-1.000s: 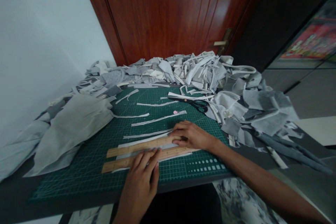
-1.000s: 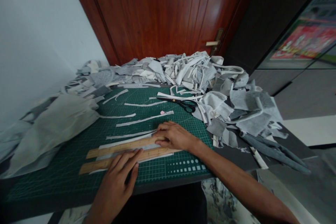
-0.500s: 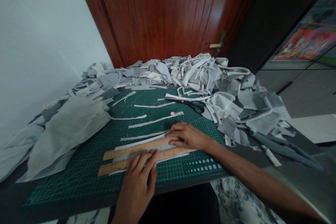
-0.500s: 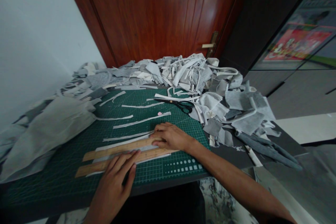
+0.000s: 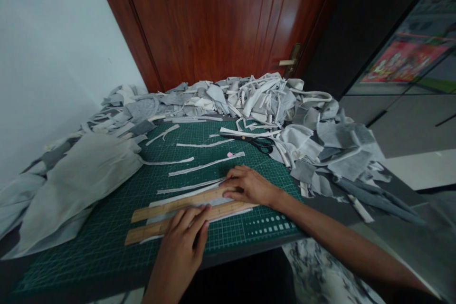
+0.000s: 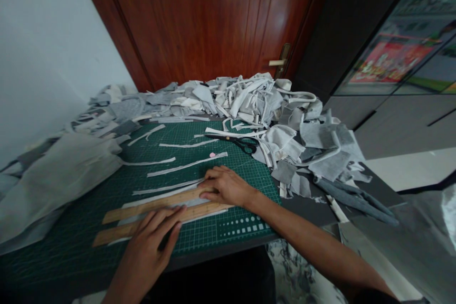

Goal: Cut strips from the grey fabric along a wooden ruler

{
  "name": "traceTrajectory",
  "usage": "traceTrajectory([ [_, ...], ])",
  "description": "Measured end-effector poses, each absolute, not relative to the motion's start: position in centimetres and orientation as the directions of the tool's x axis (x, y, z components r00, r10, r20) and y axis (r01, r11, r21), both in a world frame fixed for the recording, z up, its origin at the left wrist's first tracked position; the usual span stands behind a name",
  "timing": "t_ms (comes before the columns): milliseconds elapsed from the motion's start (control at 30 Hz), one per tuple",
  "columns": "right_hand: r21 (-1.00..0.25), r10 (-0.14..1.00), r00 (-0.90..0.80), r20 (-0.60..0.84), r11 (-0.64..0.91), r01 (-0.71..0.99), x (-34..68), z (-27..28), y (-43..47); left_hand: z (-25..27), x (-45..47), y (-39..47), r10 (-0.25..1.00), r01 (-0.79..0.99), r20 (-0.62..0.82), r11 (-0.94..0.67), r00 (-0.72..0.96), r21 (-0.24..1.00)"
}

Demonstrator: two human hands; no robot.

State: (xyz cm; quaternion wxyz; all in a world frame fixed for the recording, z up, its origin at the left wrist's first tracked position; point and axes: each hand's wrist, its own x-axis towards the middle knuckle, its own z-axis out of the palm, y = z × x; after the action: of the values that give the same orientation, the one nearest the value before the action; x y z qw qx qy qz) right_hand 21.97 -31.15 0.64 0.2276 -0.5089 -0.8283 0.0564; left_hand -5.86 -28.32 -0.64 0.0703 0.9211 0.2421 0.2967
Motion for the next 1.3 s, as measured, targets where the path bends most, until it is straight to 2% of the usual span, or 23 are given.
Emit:
traceTrajectory([
  [567,-0.263,0.832,-0.472,0.291,0.544,0.797,21.5,1.2,-31.5,-0.7,-6.7,-29.2,0.471,0.379,0.529,-0.882,0.706,0.279],
  [800,-0.262,0.829,-0.49,0.27,0.553,0.791,20.9,1.3,-31.7,-0.8,-7.5,-30.0,0.479,0.392,0.491,-0.878,0.728,0.275],
  [1300,-0.331,0.879,-0.355,0.318,0.454,0.827,21.2,0.9,-31.6,-1.0,-7.5,-30.0,0.502,0.385,0.495,-0.864,0.709,0.324],
])
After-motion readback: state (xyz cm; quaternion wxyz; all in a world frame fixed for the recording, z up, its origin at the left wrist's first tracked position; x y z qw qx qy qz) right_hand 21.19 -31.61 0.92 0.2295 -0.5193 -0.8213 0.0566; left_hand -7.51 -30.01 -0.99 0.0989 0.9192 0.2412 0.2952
